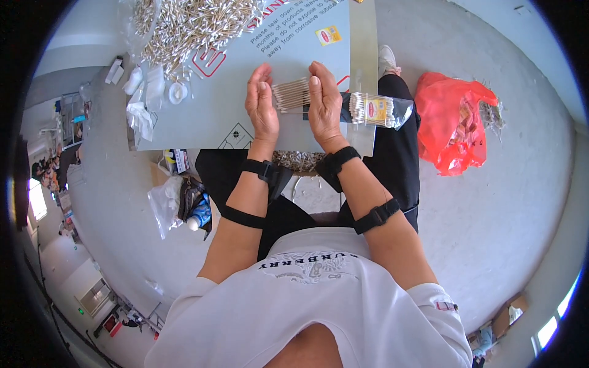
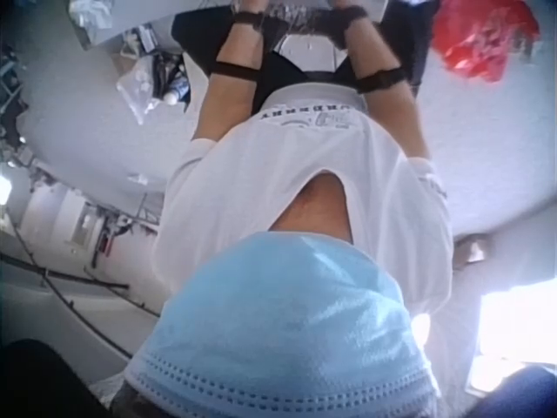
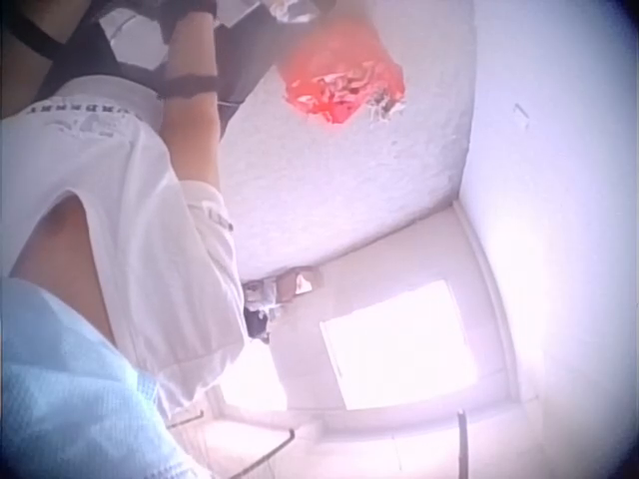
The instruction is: The recorder is counting out cotton swabs and placing them into small, clear plastic bags.
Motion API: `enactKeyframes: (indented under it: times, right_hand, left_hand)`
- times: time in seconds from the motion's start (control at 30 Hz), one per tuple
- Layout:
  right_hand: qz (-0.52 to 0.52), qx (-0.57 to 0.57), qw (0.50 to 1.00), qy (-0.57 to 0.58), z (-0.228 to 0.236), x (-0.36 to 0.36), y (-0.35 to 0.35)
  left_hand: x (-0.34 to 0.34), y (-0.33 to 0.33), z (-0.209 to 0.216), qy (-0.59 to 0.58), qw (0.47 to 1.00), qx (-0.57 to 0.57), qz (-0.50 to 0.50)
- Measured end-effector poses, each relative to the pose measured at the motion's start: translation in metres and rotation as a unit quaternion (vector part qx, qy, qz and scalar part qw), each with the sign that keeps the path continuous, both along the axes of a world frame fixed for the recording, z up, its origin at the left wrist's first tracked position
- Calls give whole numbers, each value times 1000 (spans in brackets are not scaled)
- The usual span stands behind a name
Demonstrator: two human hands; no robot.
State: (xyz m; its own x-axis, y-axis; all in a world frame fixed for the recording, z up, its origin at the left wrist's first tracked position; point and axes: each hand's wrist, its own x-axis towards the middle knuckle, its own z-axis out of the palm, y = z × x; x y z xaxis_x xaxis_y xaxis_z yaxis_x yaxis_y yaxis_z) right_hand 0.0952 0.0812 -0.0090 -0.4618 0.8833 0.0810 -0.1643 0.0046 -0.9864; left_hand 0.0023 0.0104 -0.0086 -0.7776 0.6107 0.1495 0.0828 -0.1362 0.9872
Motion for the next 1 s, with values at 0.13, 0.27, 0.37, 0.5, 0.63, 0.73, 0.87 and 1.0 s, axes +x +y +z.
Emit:
enactKeyframes:
  times: [0.13,0.27,0.37,0.5,0.63,0.73,0.87,1.0]
  right_hand:
    - [-43,68,996,-38,4,-2,-10]
    - [-38,81,995,-39,3,-5,-5]
    - [-32,33,999,15,0,-5,3]
    - [-26,17,999,13,-4,-7,12]
    - [-7,48,999,22,-7,-14,10]
    - [-1,47,999,19,-6,-13,8]
    - [-4,19,1000,24,-8,-5,13]
    - [71,23,997,-11,10,16,30]
  left_hand:
    - [9,5,-2,-26,997,30,63]
    - [12,1,-1,-10,997,40,58]
    - [11,-13,5,71,996,-7,54]
    - [15,-22,6,-67,993,52,78]
    - [20,-8,3,-66,993,55,85]
    - [20,4,0,-91,992,72,57]
    - [18,5,4,-111,991,72,18]
    - [6,-15,10,77,994,-74,-21]
